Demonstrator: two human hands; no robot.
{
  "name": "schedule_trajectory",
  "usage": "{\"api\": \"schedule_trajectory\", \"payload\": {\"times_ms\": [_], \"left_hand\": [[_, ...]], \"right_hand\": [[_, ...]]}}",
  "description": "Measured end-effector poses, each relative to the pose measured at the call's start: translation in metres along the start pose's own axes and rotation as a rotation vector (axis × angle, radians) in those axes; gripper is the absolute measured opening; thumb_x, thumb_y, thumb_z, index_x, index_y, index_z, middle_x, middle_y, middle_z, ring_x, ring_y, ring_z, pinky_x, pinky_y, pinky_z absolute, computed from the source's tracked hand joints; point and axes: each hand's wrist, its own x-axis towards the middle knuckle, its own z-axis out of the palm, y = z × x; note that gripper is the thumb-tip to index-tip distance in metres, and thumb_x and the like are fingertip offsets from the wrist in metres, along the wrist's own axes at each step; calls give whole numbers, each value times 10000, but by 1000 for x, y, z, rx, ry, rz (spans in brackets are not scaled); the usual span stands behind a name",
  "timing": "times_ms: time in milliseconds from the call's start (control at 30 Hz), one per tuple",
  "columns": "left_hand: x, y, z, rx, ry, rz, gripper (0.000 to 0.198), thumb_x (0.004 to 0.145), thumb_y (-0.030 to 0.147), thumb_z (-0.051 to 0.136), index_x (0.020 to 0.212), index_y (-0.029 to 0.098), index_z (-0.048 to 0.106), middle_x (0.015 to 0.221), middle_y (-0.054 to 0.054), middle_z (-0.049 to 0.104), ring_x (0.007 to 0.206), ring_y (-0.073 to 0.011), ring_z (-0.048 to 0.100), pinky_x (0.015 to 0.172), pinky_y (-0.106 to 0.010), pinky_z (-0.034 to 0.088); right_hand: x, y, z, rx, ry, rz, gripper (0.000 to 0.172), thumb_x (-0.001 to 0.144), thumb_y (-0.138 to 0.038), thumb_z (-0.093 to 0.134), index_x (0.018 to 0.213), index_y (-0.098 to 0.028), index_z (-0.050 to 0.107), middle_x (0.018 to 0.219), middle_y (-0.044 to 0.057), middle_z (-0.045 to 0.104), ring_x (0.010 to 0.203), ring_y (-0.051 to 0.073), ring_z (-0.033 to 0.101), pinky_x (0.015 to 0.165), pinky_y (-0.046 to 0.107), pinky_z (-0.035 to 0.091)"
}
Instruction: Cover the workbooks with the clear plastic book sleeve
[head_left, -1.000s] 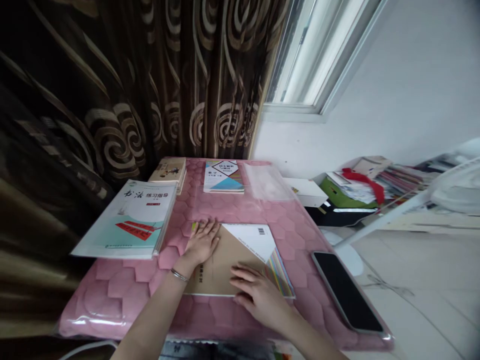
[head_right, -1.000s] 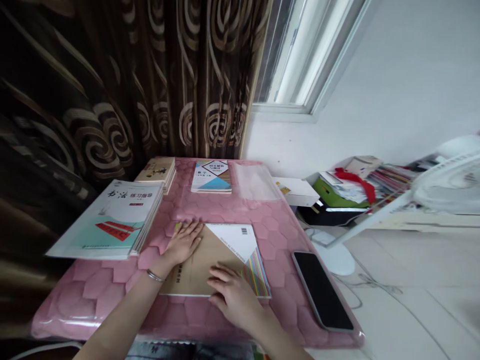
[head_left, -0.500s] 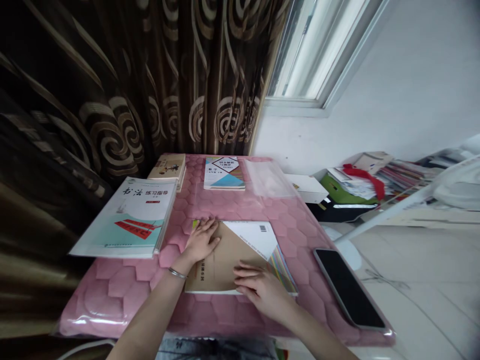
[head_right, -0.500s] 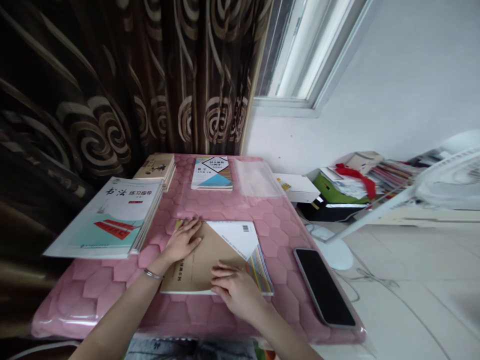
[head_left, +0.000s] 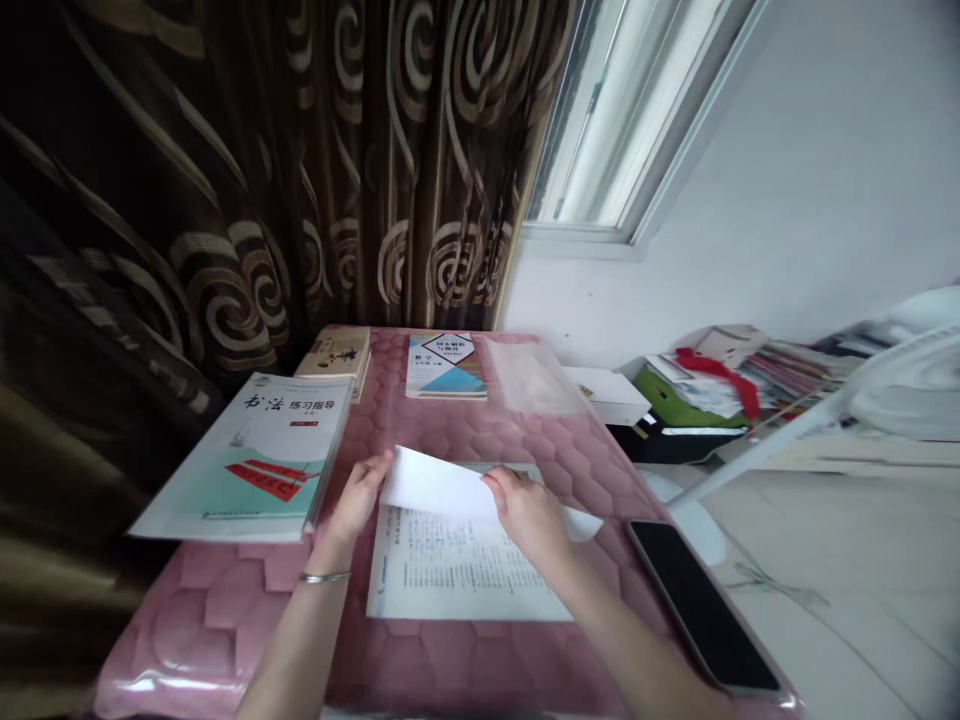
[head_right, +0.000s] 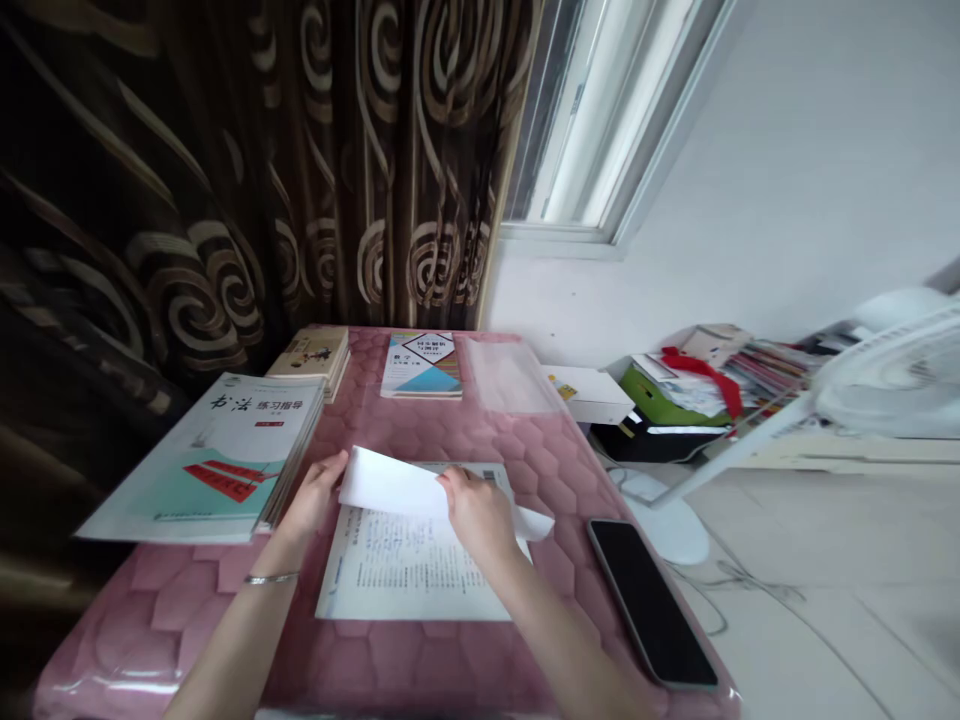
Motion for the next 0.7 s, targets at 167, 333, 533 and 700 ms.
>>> {"api": "schedule_trajectory", "payload": {"times_ms": [167, 333, 533, 700], "left_hand": [[3, -5, -1, 75, -142, 51, 424, 666, 555, 722, 658, 138, 643, 615, 5, 604, 556, -102, 475, 533, -217, 350], [11, -14, 5, 155, -33, -14, 363, 625, 489, 715, 584, 165, 556, 553, 33, 534, 512, -93, 433, 498, -222, 314], [39, -20, 8, 426, 290, 10, 95, 642, 266, 657, 618, 205, 589, 604, -16, 609, 720, -207, 605, 668, -291, 414], [86, -20, 11, 300, 329, 12, 135, 664, 159, 678, 790, 157, 630, 856, -122, 676, 1026, -310, 616, 873, -388, 434]], "right_hand": [[15, 0, -6, -4, 3, -29, 245, 973, -276, 467, 892, -212, 689, 783, 40, 732, 701, 164, 661, 647, 258, 402], [10, -18, 1, 16, 197, -353, 285, 923, -328, 571, 1192, -266, 642, 1273, 75, 632, 1163, 249, 546, 981, 411, 397], [22, -42, 38, 54, 10, -503, 493, 910, -465, 552, 1359, -264, 518, 1474, 81, 456, 1342, 305, 395, 1091, 552, 288], [29, -42, 53, 24, -56, -367, 532, 912, -449, 545, 1412, -288, 465, 1509, 107, 400, 1284, 345, 449, 991, 523, 378]]}}
